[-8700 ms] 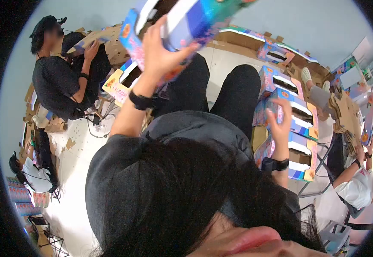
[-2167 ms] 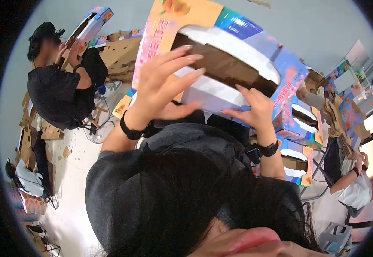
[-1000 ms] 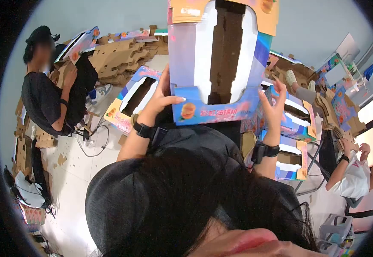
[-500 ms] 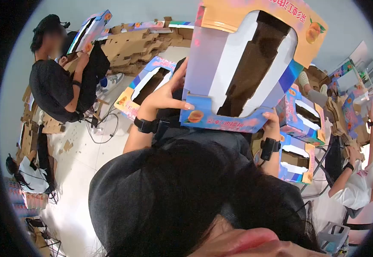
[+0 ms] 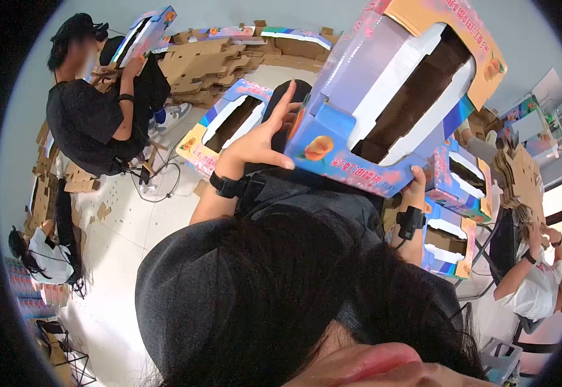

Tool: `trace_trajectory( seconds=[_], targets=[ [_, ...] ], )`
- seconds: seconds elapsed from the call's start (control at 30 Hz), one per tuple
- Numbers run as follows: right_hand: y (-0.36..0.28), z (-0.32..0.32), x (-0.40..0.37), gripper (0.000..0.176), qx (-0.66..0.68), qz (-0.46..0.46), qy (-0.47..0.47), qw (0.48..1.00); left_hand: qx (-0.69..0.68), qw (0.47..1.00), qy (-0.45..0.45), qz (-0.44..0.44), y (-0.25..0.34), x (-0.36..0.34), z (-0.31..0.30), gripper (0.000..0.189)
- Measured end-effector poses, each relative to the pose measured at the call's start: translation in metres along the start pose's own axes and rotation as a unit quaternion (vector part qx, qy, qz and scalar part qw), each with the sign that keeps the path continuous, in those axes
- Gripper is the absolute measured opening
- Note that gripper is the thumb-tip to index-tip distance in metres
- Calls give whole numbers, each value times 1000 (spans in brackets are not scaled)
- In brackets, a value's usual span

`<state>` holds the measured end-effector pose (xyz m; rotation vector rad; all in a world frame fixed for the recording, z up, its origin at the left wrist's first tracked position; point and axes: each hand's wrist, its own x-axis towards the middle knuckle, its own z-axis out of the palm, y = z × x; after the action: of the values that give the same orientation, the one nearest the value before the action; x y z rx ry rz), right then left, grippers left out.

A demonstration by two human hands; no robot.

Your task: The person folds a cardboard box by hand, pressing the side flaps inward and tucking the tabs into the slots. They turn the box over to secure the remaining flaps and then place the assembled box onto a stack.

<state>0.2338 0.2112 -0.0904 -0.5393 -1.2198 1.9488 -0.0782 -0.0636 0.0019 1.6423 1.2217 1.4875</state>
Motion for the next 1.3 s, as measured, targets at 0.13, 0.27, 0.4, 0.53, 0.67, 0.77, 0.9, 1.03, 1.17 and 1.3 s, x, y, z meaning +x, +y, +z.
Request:
trace_trajectory(
  seconds=[0.13,0.27,0.4,0.53,0.67,0.77,0.9,1.03,1.17,1.3],
  targets=[
    [7,-15,6,78,23,-1,-36,999,81,997,-6,14,-5,3,4,141],
    [9,-25,9,82,10,6,-46,999,40,998,-7,-58,-9,1,5,131],
    [-11,1,-7,82,51,21,-15,998,23,999,22,-36,-12,3,9,123],
    [-51,33,0,76,-150,-164,33,974,0,998,53,-45,-15,5,8,116],
    [-98,74,-24,67,-523,-417,144,730,-82,991,74,-73,-35,8,9,109],
    [-106,106,-38,61,-639,-466,11,612,-119,984,77,-108,-22,8,10,101],
    [-92,145,-31,57,-679,-455,-176,549,-131,979,74,-134,-17,9,11,99],
    [-85,145,-16,62,-657,-475,-227,541,-135,976,81,-148,-24,5,9,98],
    [-84,150,-24,69,-676,-446,-249,530,-142,970,92,-174,-31,2,7,96],
    [-69,145,-30,76,-683,-429,-230,545,-135,977,63,-154,-28,6,9,98]
  ],
)
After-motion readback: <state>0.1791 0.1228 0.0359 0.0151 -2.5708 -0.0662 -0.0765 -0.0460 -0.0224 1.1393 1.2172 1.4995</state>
